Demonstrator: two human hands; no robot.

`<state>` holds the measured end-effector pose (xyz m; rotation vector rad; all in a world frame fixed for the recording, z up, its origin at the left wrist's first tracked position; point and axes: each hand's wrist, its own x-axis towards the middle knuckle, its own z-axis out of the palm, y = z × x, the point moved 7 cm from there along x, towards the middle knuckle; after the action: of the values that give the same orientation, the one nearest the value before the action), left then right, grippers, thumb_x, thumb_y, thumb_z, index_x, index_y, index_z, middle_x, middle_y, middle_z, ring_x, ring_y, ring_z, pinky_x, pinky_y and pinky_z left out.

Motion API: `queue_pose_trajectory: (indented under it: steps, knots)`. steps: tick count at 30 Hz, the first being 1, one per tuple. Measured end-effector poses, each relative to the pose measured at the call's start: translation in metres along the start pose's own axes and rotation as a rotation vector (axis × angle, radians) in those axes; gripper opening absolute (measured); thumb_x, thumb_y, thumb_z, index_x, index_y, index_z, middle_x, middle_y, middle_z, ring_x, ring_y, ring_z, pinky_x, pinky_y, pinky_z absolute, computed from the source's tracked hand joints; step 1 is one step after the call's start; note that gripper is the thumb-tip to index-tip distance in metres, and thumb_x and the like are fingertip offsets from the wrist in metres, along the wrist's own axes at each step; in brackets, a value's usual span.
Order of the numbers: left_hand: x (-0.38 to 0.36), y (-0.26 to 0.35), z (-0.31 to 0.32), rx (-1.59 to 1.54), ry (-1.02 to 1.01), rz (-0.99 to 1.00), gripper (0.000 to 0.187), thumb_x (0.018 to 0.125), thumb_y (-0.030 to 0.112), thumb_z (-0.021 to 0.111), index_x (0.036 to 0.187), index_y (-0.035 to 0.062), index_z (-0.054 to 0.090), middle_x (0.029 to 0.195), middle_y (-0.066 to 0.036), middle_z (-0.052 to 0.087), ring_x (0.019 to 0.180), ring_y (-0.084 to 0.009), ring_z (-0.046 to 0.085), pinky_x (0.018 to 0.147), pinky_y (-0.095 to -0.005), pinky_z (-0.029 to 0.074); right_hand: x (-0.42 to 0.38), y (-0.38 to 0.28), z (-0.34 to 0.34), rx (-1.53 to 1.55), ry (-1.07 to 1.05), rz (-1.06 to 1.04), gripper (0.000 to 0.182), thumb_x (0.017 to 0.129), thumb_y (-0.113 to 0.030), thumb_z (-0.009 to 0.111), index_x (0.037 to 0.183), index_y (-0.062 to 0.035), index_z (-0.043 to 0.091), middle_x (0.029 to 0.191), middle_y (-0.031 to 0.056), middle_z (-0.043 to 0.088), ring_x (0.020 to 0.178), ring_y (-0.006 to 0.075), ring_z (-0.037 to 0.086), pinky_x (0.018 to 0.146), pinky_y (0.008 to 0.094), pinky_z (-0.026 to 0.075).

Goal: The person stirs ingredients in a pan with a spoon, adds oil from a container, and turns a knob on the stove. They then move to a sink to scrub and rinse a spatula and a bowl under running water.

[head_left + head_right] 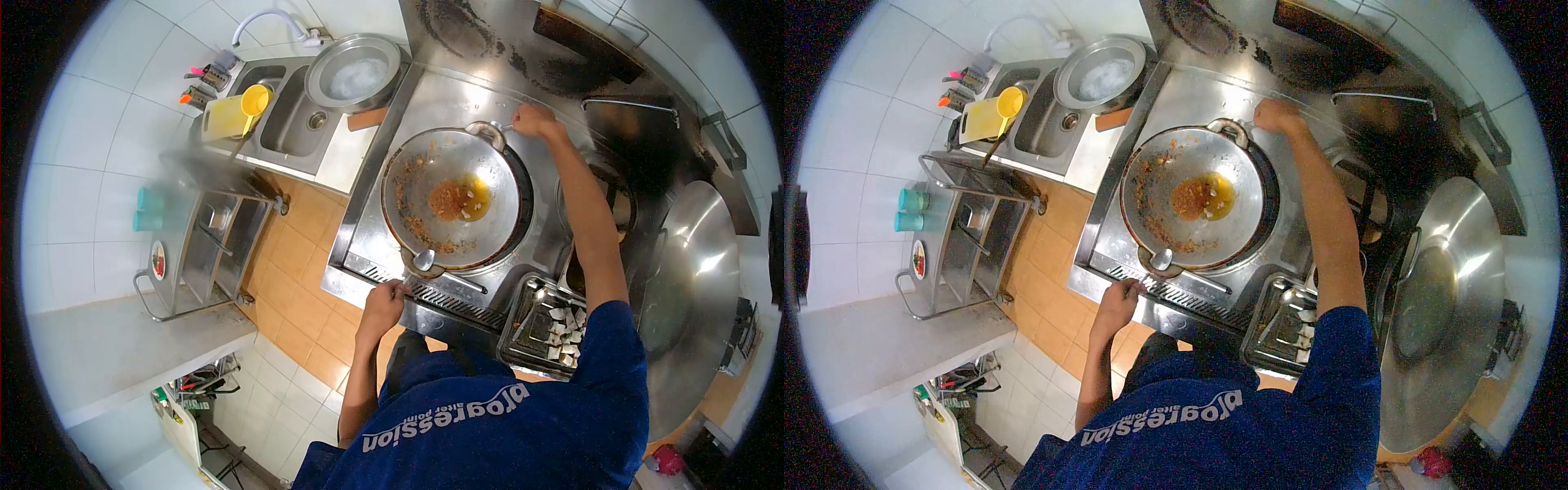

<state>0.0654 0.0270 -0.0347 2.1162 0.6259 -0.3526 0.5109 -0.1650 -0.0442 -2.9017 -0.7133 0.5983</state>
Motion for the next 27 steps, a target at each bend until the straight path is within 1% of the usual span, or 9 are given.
queue_pose_trajectory:
  steps: [2,6,8,12,14,18,22,24,27]
  knots:
    - [0.000,0.003,-0.001,0.010,-0.007,-0.010,0.025,0.087,0.015,0.045,0.088,-0.0013,0.064,0.085,-0.024,0.063,0.086,-0.0379,0.061,0.078,-0.0409,0.046,0.004,0.003,0.000,-0.013,0.020,0.058,0.036,0.080,-0.027,0.046,0.097,-0.0017,0.066,0.108,0.0195,0.062,0.101,0.0352,0.059,0.088,0.0458,0.045]
    - [0.000,0.005,-0.002,0.043,-0.024,-0.008,0.025,0.086,0.014,0.046,0.089,-0.0011,0.065,0.085,-0.024,0.063,0.086,-0.0386,0.061,0.078,-0.0413,0.046,0.008,0.007,0.002,-0.010,0.044,0.053,0.036,0.080,-0.027,0.047,0.099,-0.0027,0.066,0.109,0.0192,0.061,0.102,0.0359,0.059,0.088,0.0454,0.045]
    - [0.001,0.004,-0.001,0.045,-0.023,0.000,0.024,0.086,0.014,0.046,0.089,-0.0011,0.065,0.085,-0.024,0.063,0.086,-0.0385,0.061,0.078,-0.0413,0.047,0.004,0.002,0.000,-0.001,-0.009,0.049,0.036,0.079,-0.026,0.047,0.099,-0.0022,0.066,0.109,0.0198,0.061,0.102,0.0358,0.059,0.088,0.0446,0.045]
    - [0.001,0.002,0.000,0.045,-0.003,0.037,0.023,0.086,0.012,0.046,0.088,-0.0016,0.064,0.085,-0.023,0.064,0.086,-0.0379,0.061,0.077,-0.0412,0.047,0.005,0.000,-0.001,-0.026,-0.023,0.044,0.035,0.078,-0.024,0.048,0.099,-0.0014,0.066,0.109,0.0203,0.061,0.102,0.0362,0.059,0.089,0.0441,0.045]
    - [0.001,0.005,-0.001,0.048,-0.008,0.033,0.023,0.086,0.012,0.046,0.087,-0.0018,0.064,0.085,-0.023,0.064,0.086,-0.0377,0.061,0.077,-0.0411,0.047,0.017,0.006,0.006,-0.054,0.018,0.028,0.028,0.069,-0.022,0.051,0.090,-0.0166,0.070,0.098,0.0122,0.066,0.094,0.0322,0.062,0.079,0.0421,0.048]
    - [0.000,0.006,0.000,0.053,0.003,0.048,0.023,0.086,0.012,0.046,0.086,-0.0016,0.064,0.084,-0.022,0.064,0.085,-0.0373,0.061,0.076,-0.0407,0.047,0.014,0.005,0.005,-0.052,0.001,0.043,0.028,0.070,-0.022,0.052,0.091,-0.0168,0.070,0.099,0.0119,0.066,0.095,0.0317,0.062,0.079,0.0417,0.048]
    - [-0.002,0.009,-0.001,0.056,-0.006,0.023,0.023,0.086,0.013,0.046,0.086,-0.0011,0.064,0.083,-0.022,0.064,0.084,-0.0373,0.061,0.076,-0.0404,0.047,0.017,0.006,0.007,-0.093,0.043,0.033,0.029,0.069,-0.021,0.053,0.092,-0.0181,0.070,0.100,0.0110,0.066,0.096,0.0308,0.062,0.081,0.0419,0.048]
    - [-0.003,0.014,-0.004,0.052,0.029,0.030,0.025,0.085,0.014,0.044,0.083,0.0015,0.066,0.081,-0.023,0.062,0.082,-0.0388,0.060,0.074,-0.0439,0.046,0.015,0.005,0.005,-0.107,0.054,0.029,0.029,0.069,-0.021,0.053,0.093,-0.0185,0.070,0.101,0.0106,0.066,0.096,0.0306,0.062,0.082,0.0420,0.048]
    - [-0.002,0.010,-0.003,0.042,0.031,0.043,0.025,0.085,0.014,0.045,0.083,0.0015,0.066,0.081,-0.023,0.062,0.082,-0.0389,0.060,0.074,-0.0441,0.046,0.007,0.002,-0.001,-0.169,0.072,-0.005,0.028,0.072,-0.021,0.054,0.095,-0.0163,0.069,0.102,0.0126,0.065,0.096,0.0312,0.062,0.083,0.0423,0.048]
